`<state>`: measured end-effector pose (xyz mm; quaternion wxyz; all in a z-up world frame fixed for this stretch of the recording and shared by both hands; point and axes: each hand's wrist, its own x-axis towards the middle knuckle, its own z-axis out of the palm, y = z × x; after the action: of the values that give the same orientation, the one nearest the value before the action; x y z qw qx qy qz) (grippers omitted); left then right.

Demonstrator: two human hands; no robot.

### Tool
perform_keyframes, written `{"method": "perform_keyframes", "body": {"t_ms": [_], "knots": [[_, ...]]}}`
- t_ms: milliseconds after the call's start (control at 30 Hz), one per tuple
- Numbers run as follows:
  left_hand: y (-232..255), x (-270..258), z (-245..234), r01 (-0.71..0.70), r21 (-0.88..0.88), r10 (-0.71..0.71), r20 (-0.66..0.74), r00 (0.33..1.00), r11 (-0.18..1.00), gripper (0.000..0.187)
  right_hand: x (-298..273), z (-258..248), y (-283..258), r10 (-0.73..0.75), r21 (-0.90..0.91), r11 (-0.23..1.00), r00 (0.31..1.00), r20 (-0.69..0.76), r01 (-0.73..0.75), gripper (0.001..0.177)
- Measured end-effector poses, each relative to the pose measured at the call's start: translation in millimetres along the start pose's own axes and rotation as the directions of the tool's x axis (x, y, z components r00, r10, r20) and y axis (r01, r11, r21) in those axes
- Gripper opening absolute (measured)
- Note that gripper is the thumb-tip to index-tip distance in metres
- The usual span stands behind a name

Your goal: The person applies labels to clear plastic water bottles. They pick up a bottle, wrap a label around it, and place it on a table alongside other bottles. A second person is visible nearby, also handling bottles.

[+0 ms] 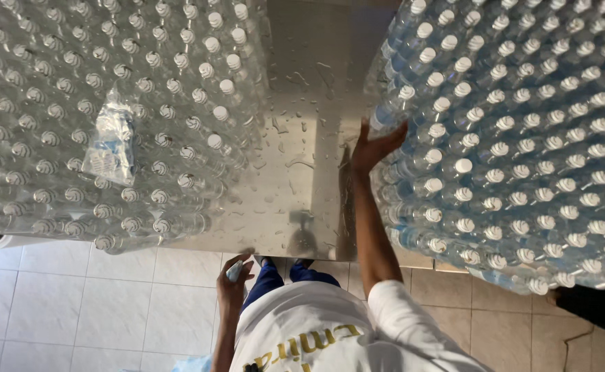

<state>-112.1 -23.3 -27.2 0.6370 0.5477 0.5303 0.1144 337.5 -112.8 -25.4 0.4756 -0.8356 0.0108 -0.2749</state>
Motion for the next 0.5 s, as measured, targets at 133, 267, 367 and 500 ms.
{"method": "perform_keyframes", "body": {"t_ms": [133,267,367,500], "knots": [[-8.8,-2.9,-7.7,0.002,-0.001,-0.002,-0.083,0.997,1.000,0.027,-31.5,-5.5,-6.2,-0.292,0.028,0.956,0.938,0.186,0.292,0.064],[-5.5,-7.8,-14.6,-0.017,0.025,0.019,-0.069,0.997,1.000,0.031,5.1,8.7,3.4,-0.175,0.178,0.980,0.788,0.591,0.084,0.073],[-0.2,-11.9,-15.9,-0.017,-0.076,0.012,-0.073,0.997,0.997,0.031,21.4,9.1,10.2,-0.133,0.110,0.990,0.786,0.604,0.083,0.071],[23.6,-6.4,-17.3,0.027,-0.267,-0.039,-0.042,0.998,0.963,0.022,12.4,5.7,5.8,0.005,0.152,0.980,0.786,0.619,-0.126,0.064]]}}
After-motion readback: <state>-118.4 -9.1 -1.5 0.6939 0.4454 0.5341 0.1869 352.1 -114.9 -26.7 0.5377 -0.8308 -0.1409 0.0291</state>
